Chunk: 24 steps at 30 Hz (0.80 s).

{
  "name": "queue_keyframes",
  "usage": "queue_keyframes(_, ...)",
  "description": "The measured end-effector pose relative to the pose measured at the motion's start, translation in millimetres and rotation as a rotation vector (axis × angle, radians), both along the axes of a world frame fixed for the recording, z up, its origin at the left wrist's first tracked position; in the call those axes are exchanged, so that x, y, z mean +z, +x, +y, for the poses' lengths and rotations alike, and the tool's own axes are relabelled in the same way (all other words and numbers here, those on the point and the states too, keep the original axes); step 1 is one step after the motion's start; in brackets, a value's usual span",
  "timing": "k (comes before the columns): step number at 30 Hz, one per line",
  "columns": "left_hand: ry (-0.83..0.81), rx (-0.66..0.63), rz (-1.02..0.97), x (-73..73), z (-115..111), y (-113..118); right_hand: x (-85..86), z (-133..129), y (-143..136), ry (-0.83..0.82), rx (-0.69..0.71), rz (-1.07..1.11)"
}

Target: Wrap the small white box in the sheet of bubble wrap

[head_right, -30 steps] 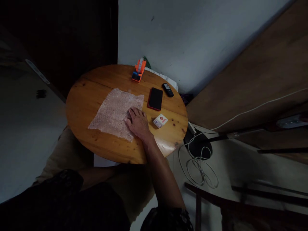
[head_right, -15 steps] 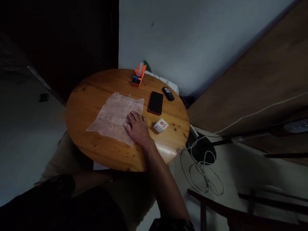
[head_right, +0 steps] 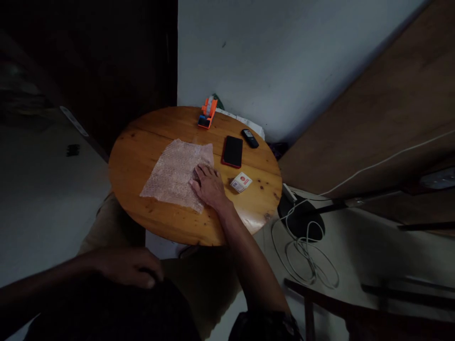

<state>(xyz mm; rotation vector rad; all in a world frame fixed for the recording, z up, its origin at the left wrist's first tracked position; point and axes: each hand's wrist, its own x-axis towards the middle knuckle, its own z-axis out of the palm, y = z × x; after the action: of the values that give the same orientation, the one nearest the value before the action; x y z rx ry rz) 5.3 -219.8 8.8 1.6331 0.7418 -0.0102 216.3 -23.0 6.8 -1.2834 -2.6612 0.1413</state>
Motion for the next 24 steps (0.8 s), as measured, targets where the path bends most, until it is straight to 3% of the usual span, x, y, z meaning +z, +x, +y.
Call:
queue_keyframes(2, 0.057, -0.032, -0.082, 41.3, 22, -19, 0.7, 1, 0, -0.010, 0.009, -0.002)
queue_keyframes(4, 0.381, 0.186, -0.002, 67.5, 59, -27, 1.0, 1, 1, -0.011, 0.014, 0.000)
queue_keyframes(5, 0.561, 0.286, 0.057, 71.9, 81, -26, 1.0, 1, 1, -0.008, 0.012, 0.001)
queue_keyframes(7, 0.827, 0.385, 0.179, 65.2, 124, -17, 0.6, 2, 1, -0.002, 0.006, 0.004)
queue_keyframes(9, 0.930, 0.314, 0.295, 46.9, 160, -3, 0.6, 4, 1, -0.015, 0.004, -0.003)
queue_keyframes(11, 0.929, 0.195, 0.342, 28.7, 180, 8, 2.7, 5, 3, -0.045, 0.012, -0.011)
queue_keyframes(14, 0.910, 0.121, 0.395, 13.3, 186, 13, 13.4, 4, 11, -0.067, 0.034, -0.005)
queue_keyframes(17, 0.885, 0.101, 0.432, 10.6, 182, 10, 31.2, -1, 29, 0.060, -0.032, 0.031)
queue_keyframes(20, 0.879, 0.074, 0.427, 12.3, 181, 9, 43.8, -4, 58, 0.166, -0.276, 0.020)
queue_keyframes(24, 0.836, 0.050, 0.415, 15.0, 182, 11, 44.6, 2, 99, -0.054, -0.574, -0.039)
